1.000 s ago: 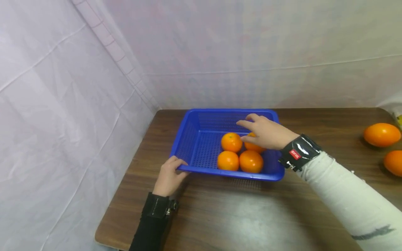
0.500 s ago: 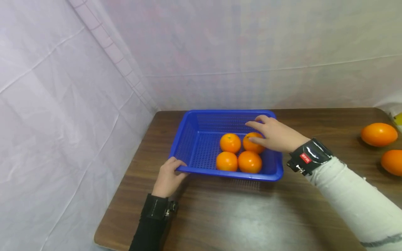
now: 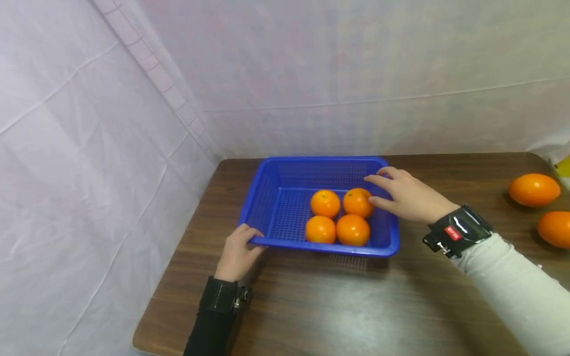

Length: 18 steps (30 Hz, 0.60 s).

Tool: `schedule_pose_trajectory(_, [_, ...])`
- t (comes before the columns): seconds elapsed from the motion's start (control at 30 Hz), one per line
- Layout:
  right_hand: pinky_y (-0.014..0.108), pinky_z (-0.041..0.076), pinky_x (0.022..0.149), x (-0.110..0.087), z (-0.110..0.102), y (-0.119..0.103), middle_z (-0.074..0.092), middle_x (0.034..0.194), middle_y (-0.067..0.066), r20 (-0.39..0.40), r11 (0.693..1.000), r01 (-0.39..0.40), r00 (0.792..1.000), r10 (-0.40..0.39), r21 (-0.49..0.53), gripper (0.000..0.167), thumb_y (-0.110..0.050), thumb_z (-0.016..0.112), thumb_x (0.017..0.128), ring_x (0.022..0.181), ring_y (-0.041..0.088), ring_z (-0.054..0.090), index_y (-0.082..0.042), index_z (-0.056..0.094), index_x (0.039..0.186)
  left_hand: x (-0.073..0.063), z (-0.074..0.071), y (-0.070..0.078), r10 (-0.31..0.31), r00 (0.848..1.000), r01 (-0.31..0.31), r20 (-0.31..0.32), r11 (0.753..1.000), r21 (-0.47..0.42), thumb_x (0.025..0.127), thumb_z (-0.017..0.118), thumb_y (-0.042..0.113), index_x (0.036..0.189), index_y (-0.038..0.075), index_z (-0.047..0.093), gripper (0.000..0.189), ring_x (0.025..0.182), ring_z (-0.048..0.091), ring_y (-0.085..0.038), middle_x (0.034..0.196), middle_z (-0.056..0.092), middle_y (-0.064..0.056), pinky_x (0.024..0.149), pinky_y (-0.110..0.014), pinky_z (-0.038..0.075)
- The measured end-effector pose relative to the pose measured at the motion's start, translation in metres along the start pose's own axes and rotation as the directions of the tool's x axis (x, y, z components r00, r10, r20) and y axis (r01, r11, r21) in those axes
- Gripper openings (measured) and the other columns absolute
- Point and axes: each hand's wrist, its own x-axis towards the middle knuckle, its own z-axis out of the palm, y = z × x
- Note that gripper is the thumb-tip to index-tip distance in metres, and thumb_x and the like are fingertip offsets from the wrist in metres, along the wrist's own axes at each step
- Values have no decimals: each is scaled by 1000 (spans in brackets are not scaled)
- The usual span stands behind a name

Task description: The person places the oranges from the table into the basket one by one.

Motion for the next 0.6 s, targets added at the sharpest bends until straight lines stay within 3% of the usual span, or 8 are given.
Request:
schedule_pose_trajectory(0.3, [63, 45, 98, -16, 6, 15, 56, 130, 30, -54, 1000, 17, 998, -17, 4, 51, -29, 70, 94, 115, 47, 57, -4, 58, 137, -1, -2, -1, -21, 1000, 21, 5, 1000, 10, 77, 85, 9, 86, 12, 72, 16, 81, 59, -15, 86, 61, 0, 75, -35, 52])
schedule_pose_trajectory(0.6, [61, 48, 97, -29, 8, 24, 58, 128, 27, -81, 1000, -14, 997, 15, 14, 51, -27, 71, 93, 112, 43, 59, -4, 60, 137, -1, -5, -1, -20, 1000, 20, -1, 1000, 19, 77, 85, 9, 86, 12, 72, 16, 81, 60, -16, 86, 61, -1, 74, -35, 51])
